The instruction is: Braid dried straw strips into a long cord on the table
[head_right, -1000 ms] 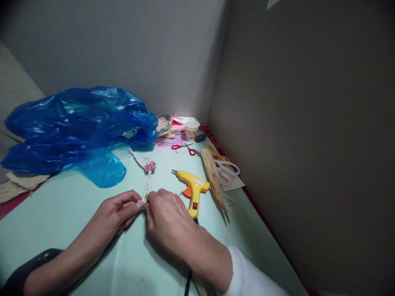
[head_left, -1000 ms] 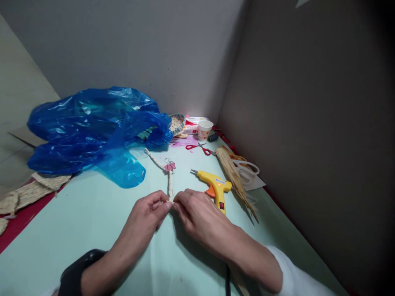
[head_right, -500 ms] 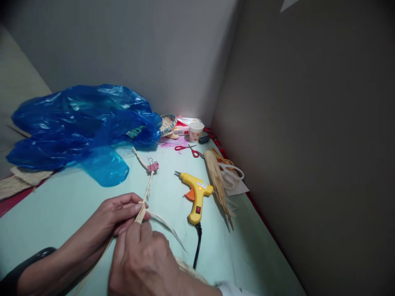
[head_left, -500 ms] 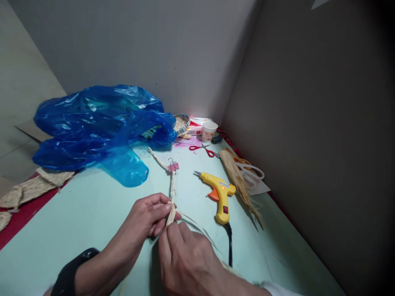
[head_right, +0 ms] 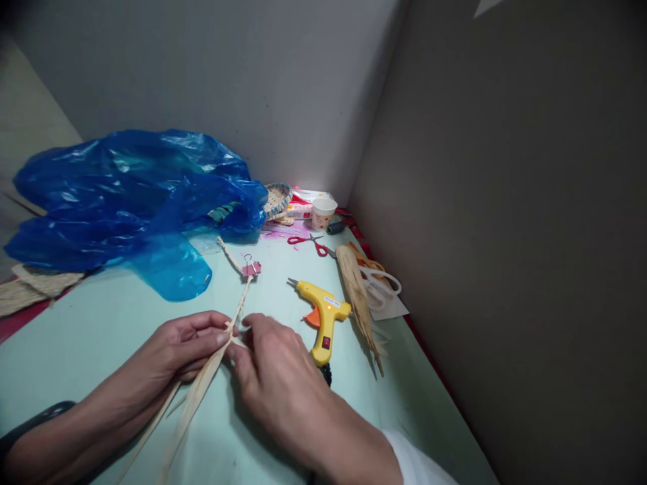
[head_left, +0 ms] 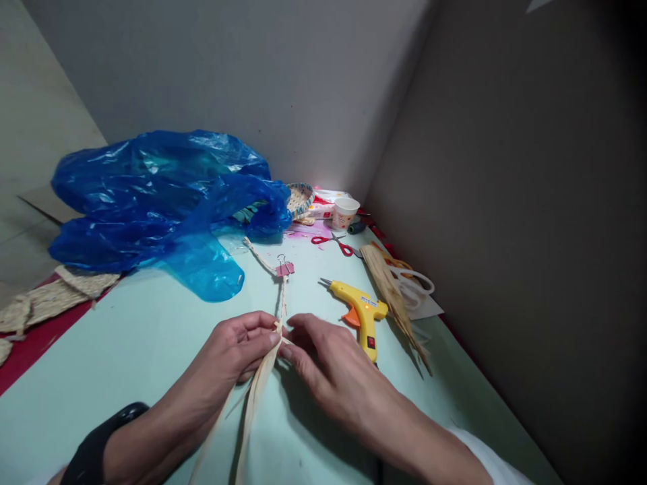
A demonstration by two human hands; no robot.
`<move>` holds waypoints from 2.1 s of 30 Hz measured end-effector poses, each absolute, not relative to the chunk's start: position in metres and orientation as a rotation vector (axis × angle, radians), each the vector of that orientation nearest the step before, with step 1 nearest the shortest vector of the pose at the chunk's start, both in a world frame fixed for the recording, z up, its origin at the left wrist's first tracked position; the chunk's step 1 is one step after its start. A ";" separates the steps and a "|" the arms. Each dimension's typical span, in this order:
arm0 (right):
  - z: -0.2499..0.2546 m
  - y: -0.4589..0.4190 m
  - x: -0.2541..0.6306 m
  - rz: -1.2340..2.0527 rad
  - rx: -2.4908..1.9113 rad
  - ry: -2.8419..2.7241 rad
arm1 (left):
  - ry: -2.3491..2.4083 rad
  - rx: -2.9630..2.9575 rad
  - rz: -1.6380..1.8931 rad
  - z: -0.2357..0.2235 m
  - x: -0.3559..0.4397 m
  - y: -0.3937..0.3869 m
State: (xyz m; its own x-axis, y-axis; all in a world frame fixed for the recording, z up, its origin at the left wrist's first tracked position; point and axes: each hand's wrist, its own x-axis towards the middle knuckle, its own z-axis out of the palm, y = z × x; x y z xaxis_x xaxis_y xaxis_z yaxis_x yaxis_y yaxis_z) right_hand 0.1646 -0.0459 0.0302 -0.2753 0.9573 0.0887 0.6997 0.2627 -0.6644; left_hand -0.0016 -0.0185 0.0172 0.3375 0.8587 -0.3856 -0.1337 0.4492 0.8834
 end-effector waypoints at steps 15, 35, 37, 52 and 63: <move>0.017 -0.040 0.161 0.721 -1.504 -1.987 | 1.166 1.050 0.700 0.010 0.002 -0.015; 0.049 -0.008 0.206 0.286 -1.725 -2.088 | 1.142 1.409 0.634 -0.026 -0.009 0.001; 0.056 0.011 0.233 0.017 -2.038 -1.883 | 1.130 1.421 0.537 -0.024 -0.011 0.003; 0.029 0.049 0.286 0.021 -2.253 -1.638 | 1.176 1.056 0.568 0.002 0.002 -0.005; 0.070 -0.011 0.231 1.539 -1.171 -1.518 | 1.186 1.128 0.714 0.003 0.001 -0.011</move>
